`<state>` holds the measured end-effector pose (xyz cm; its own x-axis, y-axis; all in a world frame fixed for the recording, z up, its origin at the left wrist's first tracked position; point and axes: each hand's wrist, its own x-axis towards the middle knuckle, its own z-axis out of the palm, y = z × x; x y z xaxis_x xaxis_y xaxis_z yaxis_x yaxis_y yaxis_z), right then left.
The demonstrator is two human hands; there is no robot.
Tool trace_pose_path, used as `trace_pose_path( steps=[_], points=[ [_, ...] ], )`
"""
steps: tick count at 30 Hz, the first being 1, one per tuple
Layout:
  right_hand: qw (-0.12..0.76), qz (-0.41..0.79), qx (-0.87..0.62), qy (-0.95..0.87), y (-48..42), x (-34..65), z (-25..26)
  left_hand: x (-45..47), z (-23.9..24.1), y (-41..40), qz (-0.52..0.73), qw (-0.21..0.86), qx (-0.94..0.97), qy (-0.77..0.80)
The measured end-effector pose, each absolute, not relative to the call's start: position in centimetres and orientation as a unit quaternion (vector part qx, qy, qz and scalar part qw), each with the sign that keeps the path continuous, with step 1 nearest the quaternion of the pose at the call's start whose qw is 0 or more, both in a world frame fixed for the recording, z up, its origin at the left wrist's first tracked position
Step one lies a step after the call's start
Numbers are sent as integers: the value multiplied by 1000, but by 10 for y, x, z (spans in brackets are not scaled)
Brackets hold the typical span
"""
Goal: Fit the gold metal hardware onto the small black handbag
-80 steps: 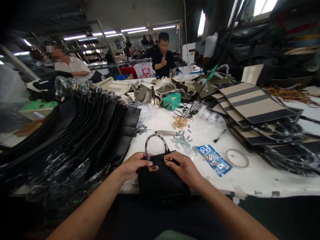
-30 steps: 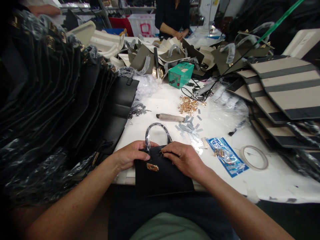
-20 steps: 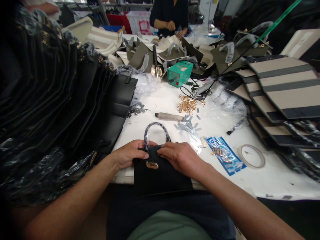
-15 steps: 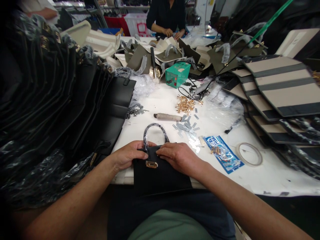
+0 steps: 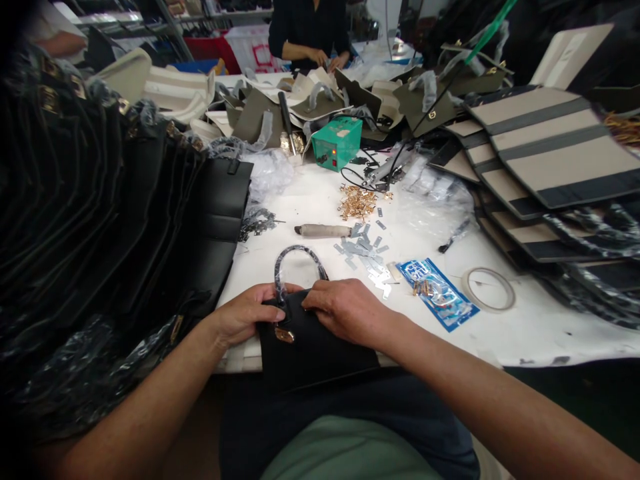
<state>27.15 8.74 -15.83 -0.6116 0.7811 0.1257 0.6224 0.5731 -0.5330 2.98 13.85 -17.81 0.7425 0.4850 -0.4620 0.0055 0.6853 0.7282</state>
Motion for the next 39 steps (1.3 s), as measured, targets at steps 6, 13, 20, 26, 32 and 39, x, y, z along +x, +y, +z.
trace_pose_path(
  steps=[6,13,20,26,32,39],
  points=[
    [155,190,-424,-872,85,268,-157,30,-180,138,144,852,374,337],
    [156,189,-398,-884,86,271,-161,29,-180,138,146,851,383,327],
    [180,190,-411,-873,78,267,-170,32,-176,136,144,846,380,345],
    [199,198,-436,-855,75,268,-169,32,-177,134,150,843,375,355],
    [148,182,-452,-861,79,261,-161,31,-178,135,155,847,371,347],
    [96,186,-475,-855,84,253,-150,32,-178,135,152,851,374,335]
  ],
)
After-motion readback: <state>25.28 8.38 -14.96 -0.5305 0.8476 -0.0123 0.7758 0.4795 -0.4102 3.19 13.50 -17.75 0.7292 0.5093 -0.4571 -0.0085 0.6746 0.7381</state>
